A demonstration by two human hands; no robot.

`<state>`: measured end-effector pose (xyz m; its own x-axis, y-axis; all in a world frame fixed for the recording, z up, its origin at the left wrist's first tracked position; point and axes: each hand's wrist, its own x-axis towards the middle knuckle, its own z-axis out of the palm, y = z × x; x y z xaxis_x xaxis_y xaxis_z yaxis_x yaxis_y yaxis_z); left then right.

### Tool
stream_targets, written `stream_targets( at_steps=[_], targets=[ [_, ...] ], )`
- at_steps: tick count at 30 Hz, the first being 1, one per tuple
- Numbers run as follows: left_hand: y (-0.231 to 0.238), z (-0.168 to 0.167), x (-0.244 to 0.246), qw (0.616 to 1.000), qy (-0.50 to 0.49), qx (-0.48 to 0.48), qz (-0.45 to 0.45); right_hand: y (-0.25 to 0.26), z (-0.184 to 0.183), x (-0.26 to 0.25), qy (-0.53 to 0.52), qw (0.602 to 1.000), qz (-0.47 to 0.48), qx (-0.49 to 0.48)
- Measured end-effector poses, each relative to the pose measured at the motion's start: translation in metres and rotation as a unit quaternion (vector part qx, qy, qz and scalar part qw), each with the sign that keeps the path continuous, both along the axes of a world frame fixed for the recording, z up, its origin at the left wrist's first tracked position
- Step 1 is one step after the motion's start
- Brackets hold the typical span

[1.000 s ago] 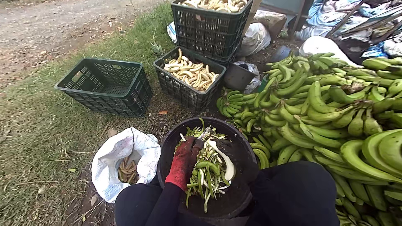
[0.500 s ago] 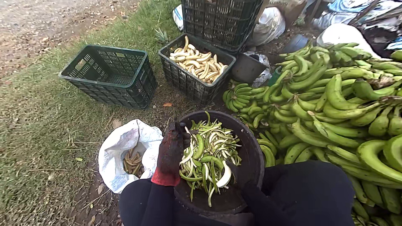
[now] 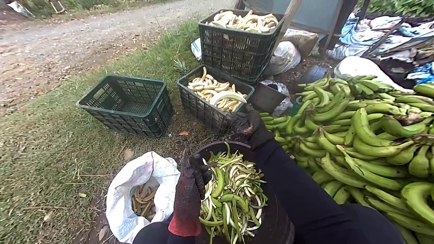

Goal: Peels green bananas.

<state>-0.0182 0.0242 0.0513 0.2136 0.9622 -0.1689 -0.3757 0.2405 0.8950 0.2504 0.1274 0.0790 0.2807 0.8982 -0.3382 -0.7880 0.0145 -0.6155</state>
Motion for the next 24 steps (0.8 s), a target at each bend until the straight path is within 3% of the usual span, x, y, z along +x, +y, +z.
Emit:
stream_targets(
  at_steps=[2, 4, 5, 6, 7, 9, 10, 11, 12, 14, 17, 21, 24],
  targets=[
    [0.0, -0.002, 0.0, 1.0, -0.003, 0.008, -0.007, 0.004, -0.004, -0.001, 0.008, 0.999, 0.031, -0.035],
    [-0.001, -0.006, -0.001, 1.0, -0.003, 0.022, -0.012, -0.011, -0.053, 0.0, -0.062, 0.988, 0.11, -0.089],
    [-0.002, -0.006, 0.0, 1.0, 0.002, 0.027, -0.011, -0.027, -0.085, 0.0, -0.143, 0.963, 0.177, -0.143],
    [-0.003, -0.006, 0.0, 0.999, 0.004, 0.03, -0.012, -0.046, -0.117, -0.002, -0.245, 0.912, 0.259, -0.205],
    [-0.004, -0.004, 0.0, 0.999, 0.008, 0.03, -0.012, -0.07, -0.145, -0.007, -0.356, 0.828, 0.344, -0.264],
    [-0.006, 0.0, 0.0, 0.999, 0.018, 0.027, -0.005, -0.118, -0.192, -0.017, -0.52, 0.615, 0.502, -0.315],
    [-0.007, 0.0, 0.0, 0.999, 0.022, 0.024, 0.0, -0.138, -0.216, -0.021, -0.56, 0.533, 0.55, -0.316],
    [-0.006, -0.001, 0.0, 1.0, 0.022, 0.021, -0.001, -0.154, -0.247, -0.023, -0.586, 0.475, 0.576, -0.313],
    [-0.006, -0.004, 0.0, 1.0, 0.017, 0.018, -0.006, -0.167, -0.277, -0.025, -0.61, 0.451, 0.573, -0.31],
    [-0.005, -0.006, 0.0, 1.0, 0.011, 0.01, -0.02, -0.183, -0.315, -0.033, -0.649, 0.454, 0.526, -0.309],
    [-0.002, -0.007, 0.003, 0.999, 0.018, -0.001, -0.042, -0.191, -0.342, -0.043, -0.691, 0.472, 0.45, -0.312],
    [-0.002, -0.009, 0.006, 0.997, 0.016, -0.007, -0.072, -0.205, -0.348, -0.047, -0.684, 0.479, 0.437, -0.334],
    [-0.003, -0.009, 0.008, 0.995, 0.034, -0.006, -0.095, -0.218, -0.351, -0.054, -0.639, 0.523, 0.435, -0.357]
  ],
)
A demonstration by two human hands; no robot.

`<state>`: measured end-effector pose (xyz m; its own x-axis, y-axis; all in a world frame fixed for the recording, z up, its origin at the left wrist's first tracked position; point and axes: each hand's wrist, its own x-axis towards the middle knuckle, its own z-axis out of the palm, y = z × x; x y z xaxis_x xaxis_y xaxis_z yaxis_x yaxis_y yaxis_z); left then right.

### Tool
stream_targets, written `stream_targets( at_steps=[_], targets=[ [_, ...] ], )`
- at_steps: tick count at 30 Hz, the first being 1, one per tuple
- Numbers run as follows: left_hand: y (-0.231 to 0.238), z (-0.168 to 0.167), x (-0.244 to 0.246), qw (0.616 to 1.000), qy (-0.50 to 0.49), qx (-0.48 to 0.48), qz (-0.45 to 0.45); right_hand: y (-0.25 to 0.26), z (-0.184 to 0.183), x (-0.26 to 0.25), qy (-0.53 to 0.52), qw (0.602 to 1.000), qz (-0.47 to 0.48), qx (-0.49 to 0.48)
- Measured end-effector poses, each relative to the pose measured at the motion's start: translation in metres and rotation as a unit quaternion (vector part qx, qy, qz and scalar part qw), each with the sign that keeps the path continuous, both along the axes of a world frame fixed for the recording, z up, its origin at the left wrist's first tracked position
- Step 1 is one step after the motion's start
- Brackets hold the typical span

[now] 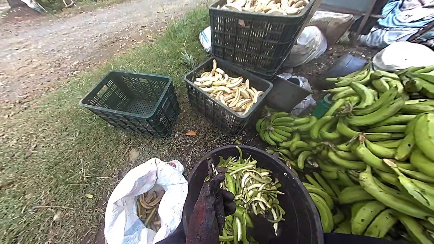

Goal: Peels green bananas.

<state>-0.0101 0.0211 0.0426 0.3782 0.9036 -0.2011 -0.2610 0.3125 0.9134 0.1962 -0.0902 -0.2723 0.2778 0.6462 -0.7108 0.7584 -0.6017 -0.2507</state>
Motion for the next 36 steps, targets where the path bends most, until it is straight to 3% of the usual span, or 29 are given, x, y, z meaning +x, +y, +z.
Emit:
stream_targets(
  at_steps=[5, 9, 13, 16, 19, 21, 23, 25, 28, 30, 34, 36],
  targets=[
    [-0.001, 0.004, 0.011, 0.998, 0.058, -0.034, -0.011, -0.001, -0.001, -0.025, 0.098, 0.991, -0.08, 0.046],
    [-0.004, -0.001, 0.016, 0.995, 0.098, -0.024, -0.015, 0.01, 0.025, -0.031, 0.133, 0.989, -0.048, -0.033],
    [-0.013, -0.009, 0.019, 0.997, 0.079, 0.016, -0.001, 0.017, 0.065, 0.011, 0.134, 0.99, -0.025, -0.022],
    [-0.018, -0.016, 0.023, 0.995, 0.083, 0.043, -0.028, 0.014, 0.1, 0.055, 0.222, 0.962, -0.135, 0.081],
    [-0.026, -0.027, 0.028, 0.987, 0.128, 0.066, -0.074, -0.001, 0.153, 0.084, 0.345, 0.864, -0.276, 0.24],
    [-0.031, -0.034, 0.031, 0.981, 0.14, 0.086, -0.101, -0.011, 0.185, 0.092, 0.486, 0.723, -0.331, 0.362],
    [-0.039, -0.042, 0.034, 0.974, 0.15, 0.122, -0.119, -0.012, 0.213, 0.096, 0.604, 0.573, -0.358, 0.422],
    [-0.046, -0.05, 0.038, 0.952, 0.2, 0.185, -0.136, 0.007, 0.227, 0.093, 0.611, 0.459, -0.456, 0.456],
    [-0.053, -0.055, 0.044, 0.893, 0.311, 0.281, -0.164, 0.033, 0.217, 0.089, 0.574, 0.393, -0.54, 0.475],
    [-0.054, -0.055, 0.049, 0.855, 0.362, 0.327, -0.176, 0.039, 0.214, 0.077, 0.55, 0.397, -0.566, 0.469],
    [-0.055, -0.061, 0.058, 0.829, 0.381, 0.369, -0.177, 0.035, 0.234, 0.042, 0.456, 0.491, -0.583, 0.459],
    [-0.055, -0.061, 0.059, 0.824, 0.395, 0.359, -0.192, 0.033, 0.236, 0.033, 0.432, 0.518, -0.566, 0.475]
  ],
)
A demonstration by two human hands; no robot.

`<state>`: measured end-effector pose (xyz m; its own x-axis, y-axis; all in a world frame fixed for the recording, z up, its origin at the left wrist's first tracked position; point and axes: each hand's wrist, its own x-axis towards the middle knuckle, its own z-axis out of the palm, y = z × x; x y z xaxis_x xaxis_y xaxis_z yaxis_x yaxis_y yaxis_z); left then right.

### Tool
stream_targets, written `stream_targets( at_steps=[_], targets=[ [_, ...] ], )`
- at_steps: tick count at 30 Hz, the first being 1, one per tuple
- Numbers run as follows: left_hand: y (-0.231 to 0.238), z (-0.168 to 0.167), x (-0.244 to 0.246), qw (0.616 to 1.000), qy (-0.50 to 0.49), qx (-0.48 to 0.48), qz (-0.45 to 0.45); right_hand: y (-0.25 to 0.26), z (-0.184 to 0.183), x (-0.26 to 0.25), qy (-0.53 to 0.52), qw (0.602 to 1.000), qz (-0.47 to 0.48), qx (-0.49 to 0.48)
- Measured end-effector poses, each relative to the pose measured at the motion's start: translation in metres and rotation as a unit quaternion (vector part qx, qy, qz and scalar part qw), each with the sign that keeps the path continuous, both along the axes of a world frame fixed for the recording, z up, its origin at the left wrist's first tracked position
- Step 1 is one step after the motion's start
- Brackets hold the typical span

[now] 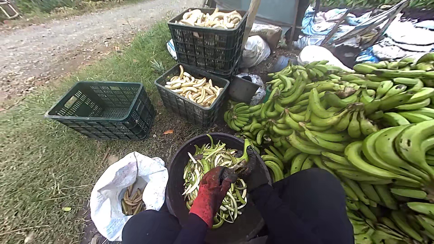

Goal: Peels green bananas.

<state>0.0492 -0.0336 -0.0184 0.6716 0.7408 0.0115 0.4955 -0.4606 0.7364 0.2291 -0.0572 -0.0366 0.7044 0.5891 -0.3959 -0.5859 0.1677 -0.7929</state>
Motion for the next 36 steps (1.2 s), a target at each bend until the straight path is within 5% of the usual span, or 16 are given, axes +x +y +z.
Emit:
stream_targets(
  at_steps=[7, 13, 17, 23, 26, 31, 36],
  targets=[
    [0.0, 0.002, -0.002, 1.0, 0.018, 0.001, -0.014, 0.0, 0.036, -0.024, 0.099, 0.994, -0.025, 0.039],
    [0.005, -0.006, -0.004, 0.998, 0.009, 0.06, -0.007, -0.002, 0.026, -0.028, 0.102, 0.994, 0.014, 0.028],
    [0.021, -0.016, -0.016, 0.998, 0.036, 0.0, 0.054, -0.005, 0.014, -0.021, 0.179, 0.98, 0.068, 0.056],
    [0.013, -0.005, -0.018, 0.988, -0.007, -0.152, 0.0, -0.014, 0.02, 0.003, 0.001, 0.991, 0.135, 0.005],
    [0.006, 0.007, -0.013, 0.983, -0.004, -0.175, -0.046, -0.018, -0.011, 0.021, -0.139, 0.971, 0.194, 0.031],
    [0.006, 0.014, -0.012, 0.985, 0.04, -0.132, -0.107, -0.013, -0.007, 0.033, -0.044, 0.966, 0.252, 0.044],
    [0.012, 0.008, -0.014, 0.987, 0.048, -0.106, -0.113, -0.005, -0.004, 0.023, -0.078, 0.963, 0.258, 0.013]
  ],
)
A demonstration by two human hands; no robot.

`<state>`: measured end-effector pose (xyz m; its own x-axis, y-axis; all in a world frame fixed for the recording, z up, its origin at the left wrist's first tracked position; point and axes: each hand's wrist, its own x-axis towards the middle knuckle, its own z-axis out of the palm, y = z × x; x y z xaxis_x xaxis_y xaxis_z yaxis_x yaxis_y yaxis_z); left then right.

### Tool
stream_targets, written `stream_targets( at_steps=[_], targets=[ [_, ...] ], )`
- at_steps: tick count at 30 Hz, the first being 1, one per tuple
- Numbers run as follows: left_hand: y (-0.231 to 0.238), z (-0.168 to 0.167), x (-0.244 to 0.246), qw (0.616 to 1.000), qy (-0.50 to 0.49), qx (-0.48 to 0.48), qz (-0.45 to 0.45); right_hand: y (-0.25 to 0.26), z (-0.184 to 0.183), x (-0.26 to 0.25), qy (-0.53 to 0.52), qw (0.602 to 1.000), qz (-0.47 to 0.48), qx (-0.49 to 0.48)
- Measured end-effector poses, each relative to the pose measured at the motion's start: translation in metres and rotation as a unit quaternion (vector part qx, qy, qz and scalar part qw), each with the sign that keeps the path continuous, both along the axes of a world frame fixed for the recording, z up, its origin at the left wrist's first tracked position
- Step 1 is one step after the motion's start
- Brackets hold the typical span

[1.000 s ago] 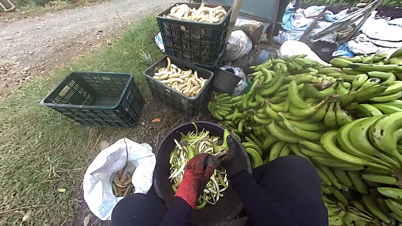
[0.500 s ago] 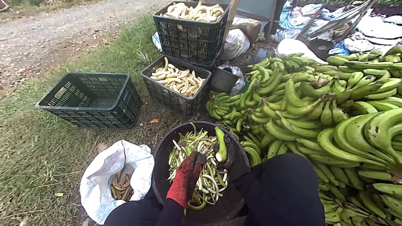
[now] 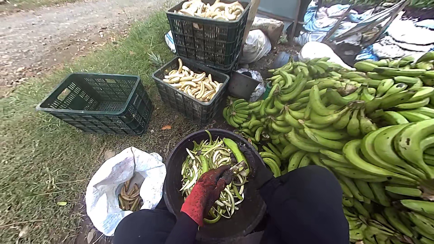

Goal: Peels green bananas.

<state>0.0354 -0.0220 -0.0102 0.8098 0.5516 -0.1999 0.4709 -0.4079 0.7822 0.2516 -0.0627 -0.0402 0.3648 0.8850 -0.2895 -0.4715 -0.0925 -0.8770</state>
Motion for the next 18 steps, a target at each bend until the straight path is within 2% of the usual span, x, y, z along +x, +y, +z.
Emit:
stream_targets(
  at_steps=[3, 5, 7, 9, 11, 14, 16, 17, 18],
  targets=[
    [0.004, -0.003, 0.001, 0.999, 0.023, 0.024, 0.015, 0.002, 0.012, -0.014, -0.018, 0.998, -0.029, -0.044],
    [0.006, -0.003, 0.004, 0.996, 0.051, 0.056, 0.038, -0.005, 0.025, -0.028, -0.087, 0.995, -0.053, -0.012],
    [0.009, -0.005, 0.007, 0.988, 0.082, 0.102, 0.083, -0.009, 0.027, -0.04, -0.128, 0.991, -0.033, 0.006],
    [0.015, -0.006, 0.011, 0.966, 0.117, 0.17, 0.155, -0.003, 0.032, -0.055, -0.107, 0.991, -0.051, -0.064],
    [0.025, -0.001, 0.011, 0.94, 0.151, 0.204, 0.226, -0.002, 0.031, -0.072, -0.04, 0.992, -0.049, -0.109],
    [0.044, 0.004, 0.006, 0.918, 0.195, 0.178, 0.297, -0.006, 0.004, -0.08, 0.049, 0.991, -0.019, -0.12],
    [0.047, 0.003, 0.006, 0.927, 0.161, 0.138, 0.308, -0.019, -0.002, -0.076, 0.03, 0.991, -0.023, -0.13],
    [0.042, 0.005, 0.004, 0.936, 0.122, 0.128, 0.305, -0.025, -0.002, -0.072, 0.005, 0.994, -0.019, -0.109],
    [0.035, 0.007, 0.001, 0.944, 0.075, 0.12, 0.298, -0.031, -0.002, -0.069, -0.022, 0.999, 0.019, -0.046]
  ],
)
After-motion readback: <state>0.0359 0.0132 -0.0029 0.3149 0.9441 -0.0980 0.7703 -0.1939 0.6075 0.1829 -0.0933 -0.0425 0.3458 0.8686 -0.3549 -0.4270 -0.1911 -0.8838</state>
